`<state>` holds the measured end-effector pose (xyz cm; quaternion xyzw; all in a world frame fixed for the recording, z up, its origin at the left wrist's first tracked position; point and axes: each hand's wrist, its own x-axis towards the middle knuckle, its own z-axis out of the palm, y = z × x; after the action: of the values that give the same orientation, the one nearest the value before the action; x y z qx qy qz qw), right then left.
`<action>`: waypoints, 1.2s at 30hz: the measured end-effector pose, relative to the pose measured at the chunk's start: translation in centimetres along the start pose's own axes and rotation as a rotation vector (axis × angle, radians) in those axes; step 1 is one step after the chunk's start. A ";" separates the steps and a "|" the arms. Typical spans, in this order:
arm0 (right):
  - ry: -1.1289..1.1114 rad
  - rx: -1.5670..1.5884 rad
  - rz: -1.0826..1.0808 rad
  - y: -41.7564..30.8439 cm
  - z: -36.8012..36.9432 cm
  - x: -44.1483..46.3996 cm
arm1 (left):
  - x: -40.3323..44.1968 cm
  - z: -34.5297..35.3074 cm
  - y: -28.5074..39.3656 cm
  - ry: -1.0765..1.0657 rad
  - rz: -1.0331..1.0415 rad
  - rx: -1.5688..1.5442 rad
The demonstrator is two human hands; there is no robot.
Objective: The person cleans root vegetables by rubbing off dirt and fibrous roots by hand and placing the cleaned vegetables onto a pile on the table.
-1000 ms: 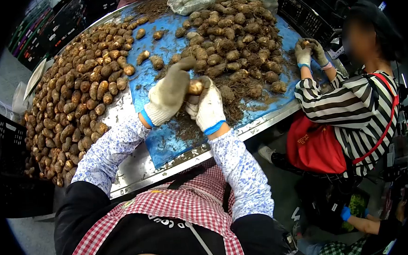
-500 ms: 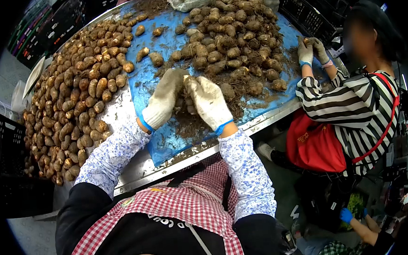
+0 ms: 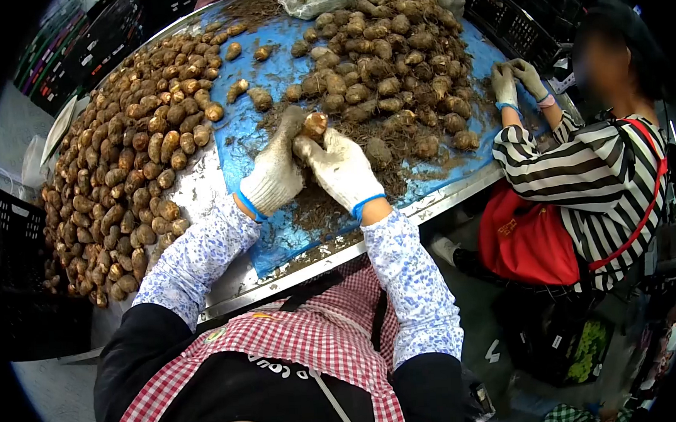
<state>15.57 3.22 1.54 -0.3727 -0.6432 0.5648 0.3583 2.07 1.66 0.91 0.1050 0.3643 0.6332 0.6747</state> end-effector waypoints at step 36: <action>0.256 -0.921 -0.310 -3.5 -0.5 -1.5 | 1.1 -1.5 2.0 -0.522 0.460 0.775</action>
<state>16.46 1.86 5.04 -0.4586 -0.8245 0.1122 0.3119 -0.53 2.51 0.68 0.5787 0.3592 0.5367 0.4980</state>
